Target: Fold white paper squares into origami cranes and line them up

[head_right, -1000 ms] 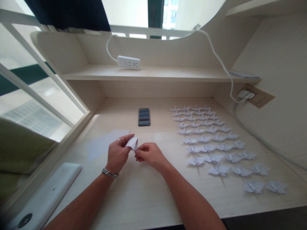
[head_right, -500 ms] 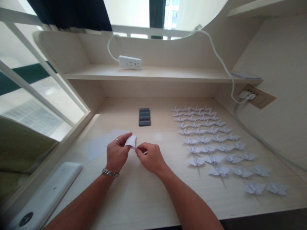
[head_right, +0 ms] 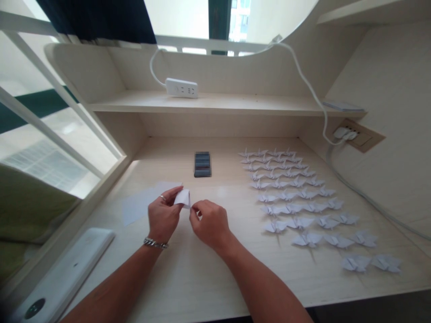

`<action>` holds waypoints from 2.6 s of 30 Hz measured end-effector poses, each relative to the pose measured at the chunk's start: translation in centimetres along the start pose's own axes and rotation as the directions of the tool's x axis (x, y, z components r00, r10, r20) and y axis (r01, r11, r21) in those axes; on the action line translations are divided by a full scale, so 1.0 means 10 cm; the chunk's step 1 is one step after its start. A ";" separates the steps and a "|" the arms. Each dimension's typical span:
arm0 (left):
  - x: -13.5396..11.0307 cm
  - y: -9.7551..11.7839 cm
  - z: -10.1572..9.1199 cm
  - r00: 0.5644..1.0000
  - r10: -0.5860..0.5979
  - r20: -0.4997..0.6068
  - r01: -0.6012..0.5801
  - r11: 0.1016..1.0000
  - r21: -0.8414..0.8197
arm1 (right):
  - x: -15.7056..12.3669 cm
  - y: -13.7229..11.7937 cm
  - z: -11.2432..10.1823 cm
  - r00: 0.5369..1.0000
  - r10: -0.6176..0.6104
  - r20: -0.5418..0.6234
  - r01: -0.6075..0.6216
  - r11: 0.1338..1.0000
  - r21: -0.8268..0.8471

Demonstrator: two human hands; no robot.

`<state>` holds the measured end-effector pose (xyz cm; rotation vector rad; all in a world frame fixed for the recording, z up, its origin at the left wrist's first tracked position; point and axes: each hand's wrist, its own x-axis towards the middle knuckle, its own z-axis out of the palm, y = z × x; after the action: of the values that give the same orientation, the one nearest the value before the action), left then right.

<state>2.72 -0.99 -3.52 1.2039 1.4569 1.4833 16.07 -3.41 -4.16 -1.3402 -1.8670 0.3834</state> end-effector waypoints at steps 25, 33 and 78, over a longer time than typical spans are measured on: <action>0.02 0.01 0.01 0.998 -0.029 -0.052 0.025 0.996 -0.089 | -0.04 -0.07 -0.04 0.999 -0.014 -0.047 0.009 0.995 -0.101; -0.02 0.00 0.03 0.997 -0.071 0.016 0.073 0.989 -0.132 | 0.10 0.06 0.03 0.870 0.309 0.385 -0.491 0.626 0.606; -0.01 0.03 0.00 0.919 -0.098 0.382 0.130 0.990 -0.059 | 0.17 0.25 -0.07 0.869 0.393 0.300 -0.480 0.527 0.701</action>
<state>2.82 -1.15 -3.23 1.2499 1.1704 1.1431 18.05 -1.08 -4.58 -1.1497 -1.1363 1.3736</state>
